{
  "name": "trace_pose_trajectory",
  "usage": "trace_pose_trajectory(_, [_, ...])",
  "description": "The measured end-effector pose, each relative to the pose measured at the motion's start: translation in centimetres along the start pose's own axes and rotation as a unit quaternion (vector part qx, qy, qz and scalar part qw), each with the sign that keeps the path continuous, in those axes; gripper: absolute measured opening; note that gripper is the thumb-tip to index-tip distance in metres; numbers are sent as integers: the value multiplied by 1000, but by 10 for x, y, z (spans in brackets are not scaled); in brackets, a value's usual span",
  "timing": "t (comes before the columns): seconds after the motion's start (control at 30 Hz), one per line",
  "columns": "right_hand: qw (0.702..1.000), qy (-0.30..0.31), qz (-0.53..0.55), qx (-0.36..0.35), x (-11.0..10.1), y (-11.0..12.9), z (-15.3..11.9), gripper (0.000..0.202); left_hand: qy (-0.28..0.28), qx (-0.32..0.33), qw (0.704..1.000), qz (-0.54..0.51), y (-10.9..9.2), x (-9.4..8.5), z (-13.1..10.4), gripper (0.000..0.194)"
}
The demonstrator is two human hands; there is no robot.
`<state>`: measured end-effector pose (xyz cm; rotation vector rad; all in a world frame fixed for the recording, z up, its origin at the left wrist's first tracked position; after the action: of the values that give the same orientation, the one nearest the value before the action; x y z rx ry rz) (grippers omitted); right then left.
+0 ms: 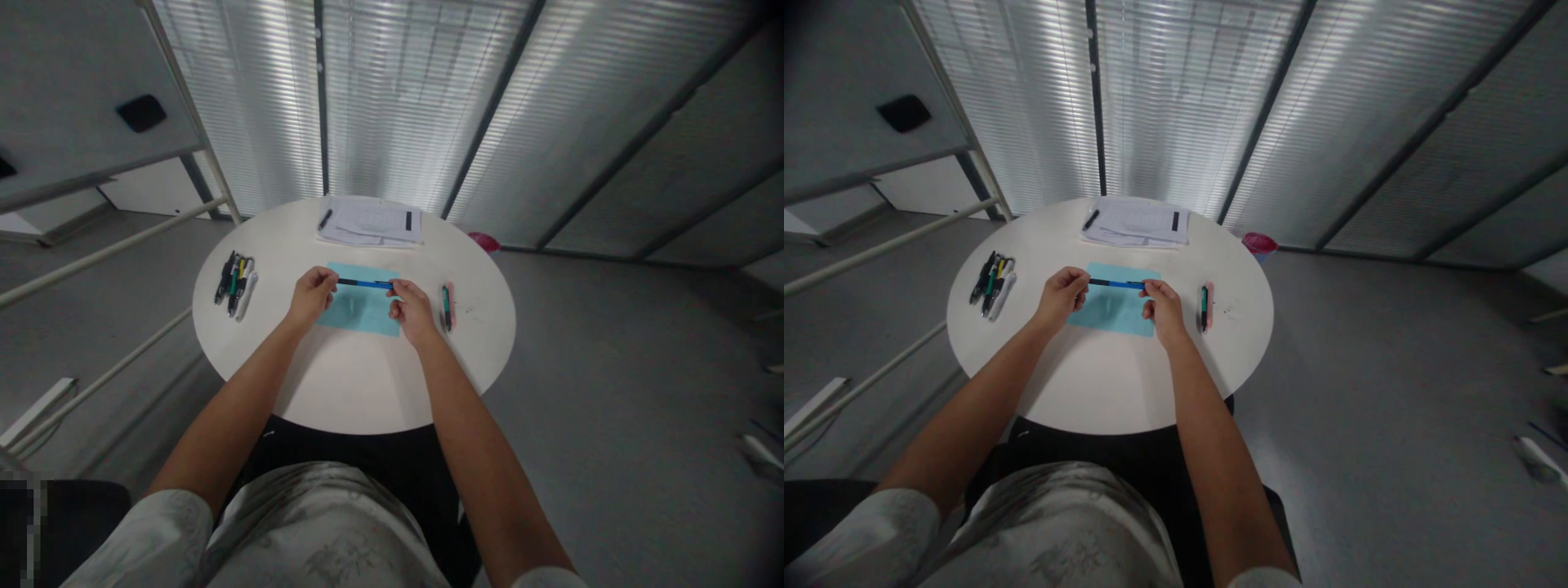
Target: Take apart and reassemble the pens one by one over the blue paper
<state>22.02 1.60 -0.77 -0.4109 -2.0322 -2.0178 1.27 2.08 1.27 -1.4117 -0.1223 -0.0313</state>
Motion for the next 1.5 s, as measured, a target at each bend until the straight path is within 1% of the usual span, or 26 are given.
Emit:
trace_pose_trajectory(0.17, [1000,5,-14,2,3,1,-2,31,6,1,1000,13,-2,1,-1,18])
trace_pose_trajectory(0.4, [1000,-3,-12,-5,3,5,-3,29,17,0,1000,11,-3,2,-1,21])
trace_pose_trajectory(0.7, [1000,7,-12,3,3,4,-1,29,-4,1,1000,24,-3,0,-1,23])
trace_pose_trajectory(0.9, [999,17,-23,-21,4,4,0,31,-12,-1,999,33,-4,-2,-1,24])
trace_pose_trajectory(1.0, [998,25,-42,-35,5,4,-1,34,-25,10,998,48,-2,-4,0,29])
trace_pose_trajectory(1.1, [998,26,-56,-33,7,4,-1,36,-40,11,998,44,-2,-4,1,33])
trace_pose_trajectory(1.2, [998,14,-50,-19,7,3,-3,35,-32,6,999,26,-3,-3,0,31])
trace_pose_trajectory(1.37, [998,21,-57,-3,6,2,-4,38,-11,4,1000,19,-3,0,-2,27])
trace_pose_trajectory(1.5, [997,-5,-73,-20,3,1,-2,34,-13,7,1000,22,-1,-1,0,26])
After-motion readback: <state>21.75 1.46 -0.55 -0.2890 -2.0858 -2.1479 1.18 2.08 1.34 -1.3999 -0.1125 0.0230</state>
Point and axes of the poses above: each hand's wrist, its own z-axis towards the middle knuckle, its own x-axis out of the palm, y = z × x, the point moved 3 cm from there along z, towards the middle knuckle, and after that the axes turned 1 degree about z, right-handed, at the moved point
